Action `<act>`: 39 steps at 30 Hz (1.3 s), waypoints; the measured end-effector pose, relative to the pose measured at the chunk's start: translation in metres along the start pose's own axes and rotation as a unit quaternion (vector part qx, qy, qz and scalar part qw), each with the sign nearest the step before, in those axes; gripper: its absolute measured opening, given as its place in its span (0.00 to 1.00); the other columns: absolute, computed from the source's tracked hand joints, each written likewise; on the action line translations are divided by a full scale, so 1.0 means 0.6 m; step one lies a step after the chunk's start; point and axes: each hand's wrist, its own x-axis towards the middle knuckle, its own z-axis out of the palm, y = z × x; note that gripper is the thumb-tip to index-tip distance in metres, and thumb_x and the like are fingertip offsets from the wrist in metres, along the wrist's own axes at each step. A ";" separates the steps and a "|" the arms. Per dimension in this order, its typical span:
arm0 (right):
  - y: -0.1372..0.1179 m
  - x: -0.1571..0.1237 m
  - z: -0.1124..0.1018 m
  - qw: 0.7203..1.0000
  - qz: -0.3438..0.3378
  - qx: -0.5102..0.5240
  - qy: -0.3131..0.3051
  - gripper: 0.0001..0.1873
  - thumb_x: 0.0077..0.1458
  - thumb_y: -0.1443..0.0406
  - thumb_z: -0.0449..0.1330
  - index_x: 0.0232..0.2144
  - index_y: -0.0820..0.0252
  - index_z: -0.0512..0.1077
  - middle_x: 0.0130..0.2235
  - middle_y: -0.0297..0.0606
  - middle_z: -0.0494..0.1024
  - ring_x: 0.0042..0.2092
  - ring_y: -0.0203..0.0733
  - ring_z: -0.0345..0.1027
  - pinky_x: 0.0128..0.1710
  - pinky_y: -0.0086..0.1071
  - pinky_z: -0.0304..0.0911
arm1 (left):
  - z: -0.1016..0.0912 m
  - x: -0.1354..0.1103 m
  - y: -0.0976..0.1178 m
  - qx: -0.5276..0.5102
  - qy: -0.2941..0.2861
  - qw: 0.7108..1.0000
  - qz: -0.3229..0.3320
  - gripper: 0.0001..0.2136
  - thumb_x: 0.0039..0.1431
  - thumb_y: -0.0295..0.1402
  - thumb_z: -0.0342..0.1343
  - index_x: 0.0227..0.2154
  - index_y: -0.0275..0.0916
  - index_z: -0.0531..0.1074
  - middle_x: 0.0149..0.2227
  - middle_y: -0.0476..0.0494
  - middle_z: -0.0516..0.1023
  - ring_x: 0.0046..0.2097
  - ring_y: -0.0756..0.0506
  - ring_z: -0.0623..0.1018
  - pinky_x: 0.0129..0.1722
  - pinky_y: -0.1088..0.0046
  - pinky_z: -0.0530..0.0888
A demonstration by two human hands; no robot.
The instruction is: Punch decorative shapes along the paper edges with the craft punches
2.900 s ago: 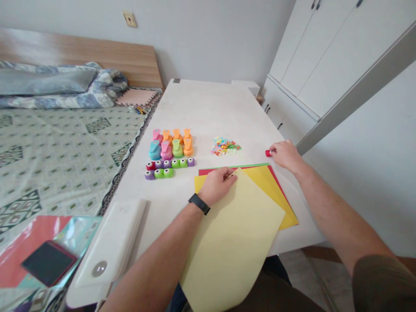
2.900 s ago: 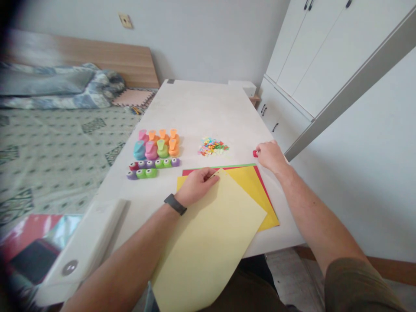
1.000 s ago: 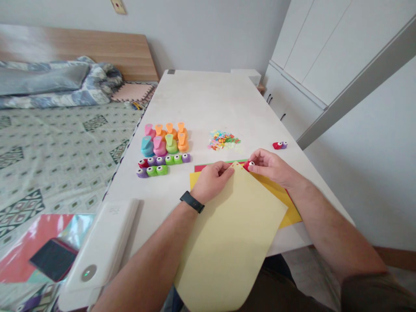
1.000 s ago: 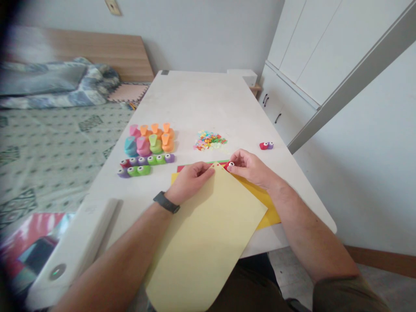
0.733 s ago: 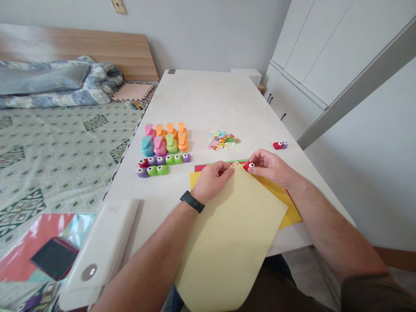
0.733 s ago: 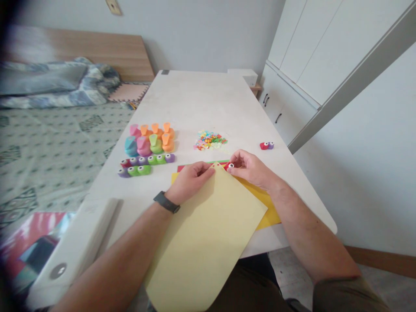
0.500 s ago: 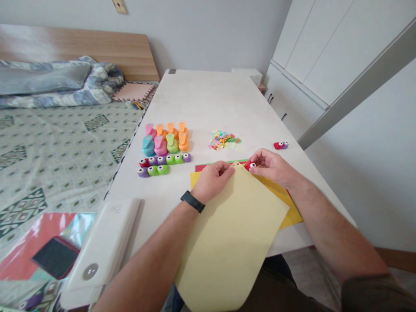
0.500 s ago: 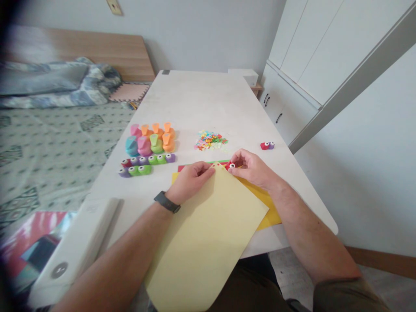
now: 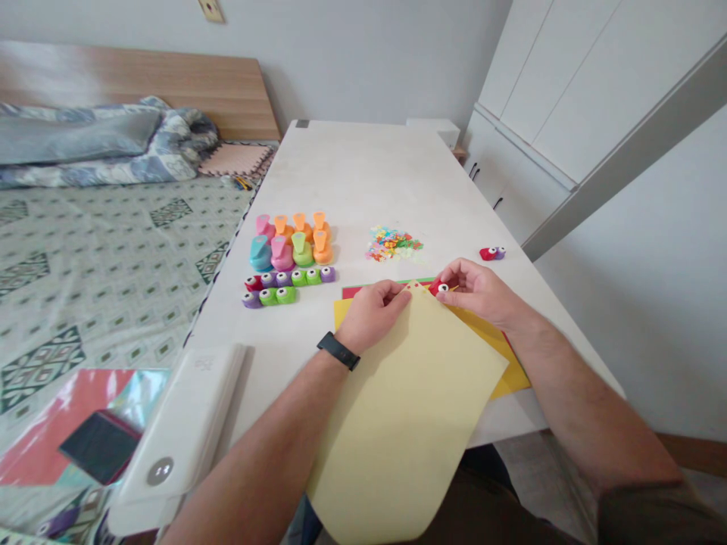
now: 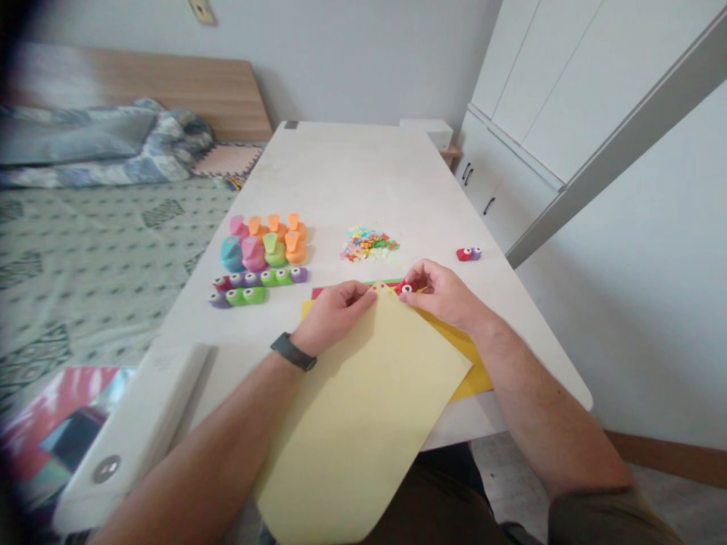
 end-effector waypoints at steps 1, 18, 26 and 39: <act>0.000 0.000 0.000 1.000 0.001 -0.003 0.003 0.15 0.51 0.62 0.71 0.39 0.56 0.71 0.38 0.35 0.77 0.38 0.40 0.72 0.40 0.36 0.67 | 0.000 0.000 -0.001 -0.002 -0.001 1.000 0.001 0.16 0.65 0.46 0.53 0.34 0.39 0.75 0.30 0.49 0.77 0.30 0.49 0.71 0.28 0.74 0.64; -0.002 -0.001 0.004 1.000 0.011 -0.019 0.017 0.16 0.50 0.60 0.72 0.38 0.55 0.71 0.38 0.36 0.78 0.37 0.42 0.72 0.39 0.37 0.69 | -0.001 -0.001 0.001 -0.024 -0.003 1.000 -0.003 0.17 0.63 0.48 0.54 0.35 0.38 0.77 0.32 0.47 0.79 0.31 0.48 0.72 0.28 0.74 0.65; -0.007 -0.002 0.007 1.000 0.027 -0.012 0.006 0.17 0.49 0.60 0.72 0.39 0.55 0.71 0.38 0.36 0.79 0.36 0.41 0.72 0.38 0.37 0.69 | -0.001 -0.002 0.003 -0.022 0.005 1.000 -0.002 0.16 0.63 0.47 0.55 0.34 0.38 0.77 0.31 0.47 0.79 0.31 0.48 0.72 0.29 0.74 0.65; -0.001 -0.003 0.025 0.999 0.031 0.006 -0.031 0.17 0.49 0.59 0.72 0.37 0.56 0.71 0.38 0.36 0.80 0.38 0.40 0.73 0.40 0.36 0.69 | 0.000 -0.002 0.003 -0.029 0.006 1.000 0.003 0.16 0.63 0.47 0.55 0.34 0.38 0.77 0.31 0.47 0.79 0.30 0.48 0.72 0.29 0.73 0.65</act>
